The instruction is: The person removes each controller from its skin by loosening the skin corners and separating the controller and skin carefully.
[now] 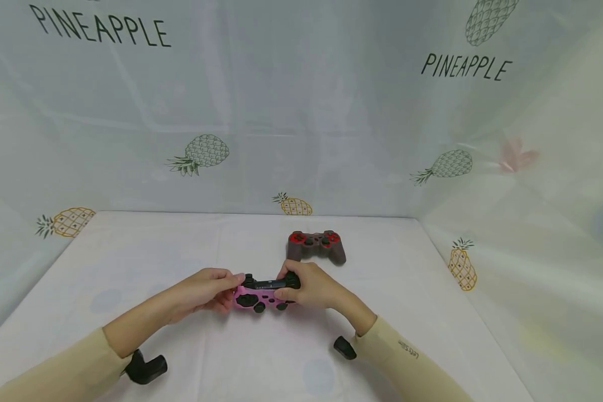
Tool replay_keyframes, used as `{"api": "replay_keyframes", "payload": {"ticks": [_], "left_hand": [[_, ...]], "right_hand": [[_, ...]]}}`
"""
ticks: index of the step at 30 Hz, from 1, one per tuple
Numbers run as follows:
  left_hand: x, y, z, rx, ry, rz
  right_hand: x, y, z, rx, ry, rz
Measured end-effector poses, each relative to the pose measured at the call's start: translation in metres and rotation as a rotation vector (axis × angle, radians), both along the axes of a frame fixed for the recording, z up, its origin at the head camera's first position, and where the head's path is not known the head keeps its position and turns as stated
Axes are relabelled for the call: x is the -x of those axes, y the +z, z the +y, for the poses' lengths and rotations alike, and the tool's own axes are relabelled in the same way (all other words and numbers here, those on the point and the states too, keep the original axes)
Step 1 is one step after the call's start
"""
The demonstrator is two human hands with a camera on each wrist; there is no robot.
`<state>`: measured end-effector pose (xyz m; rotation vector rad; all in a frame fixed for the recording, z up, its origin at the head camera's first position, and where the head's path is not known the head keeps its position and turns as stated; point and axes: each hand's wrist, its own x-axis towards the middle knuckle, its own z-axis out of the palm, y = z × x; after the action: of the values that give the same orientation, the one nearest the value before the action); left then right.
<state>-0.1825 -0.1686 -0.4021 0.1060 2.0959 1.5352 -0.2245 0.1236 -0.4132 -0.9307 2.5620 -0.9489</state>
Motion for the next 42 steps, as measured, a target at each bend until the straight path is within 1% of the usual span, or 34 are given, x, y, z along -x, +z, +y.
{"api": "replay_keyframes", "payload": {"ticks": [4,12,17,21,24,32,34,39,42], "left_hand": [[0.000,-0.001,0.000,-0.035,-0.022,0.000],[-0.002,-0.003,-0.004,-0.133,-0.027,-0.009],[0.000,-0.006,-0.006,-0.177,-0.048,-0.043],[0.001,-0.007,-0.007,-0.194,-0.058,-0.066],[0.000,-0.008,-0.007,-0.185,-0.051,-0.063],[-0.003,-0.009,-0.006,-0.110,-0.028,0.003],[-0.004,-0.009,-0.006,-0.095,-0.024,0.010],[-0.005,-0.011,-0.008,-0.072,-0.013,0.000],[-0.005,-0.015,-0.009,-0.049,-0.009,0.004]], "right_hand": [[-0.001,0.000,0.000,-0.004,-0.002,0.004],[-0.001,0.000,-0.001,-0.005,-0.007,0.006],[-0.002,0.001,-0.001,-0.008,-0.003,0.001],[-0.002,0.001,-0.001,-0.003,0.008,0.002],[0.000,0.000,0.001,0.006,0.026,0.003],[0.006,-0.003,0.004,0.024,0.059,0.001],[0.007,-0.004,0.005,0.027,0.065,-0.002],[0.007,-0.002,0.005,0.023,0.057,-0.013],[0.007,-0.002,0.005,0.027,0.057,-0.007]]}}
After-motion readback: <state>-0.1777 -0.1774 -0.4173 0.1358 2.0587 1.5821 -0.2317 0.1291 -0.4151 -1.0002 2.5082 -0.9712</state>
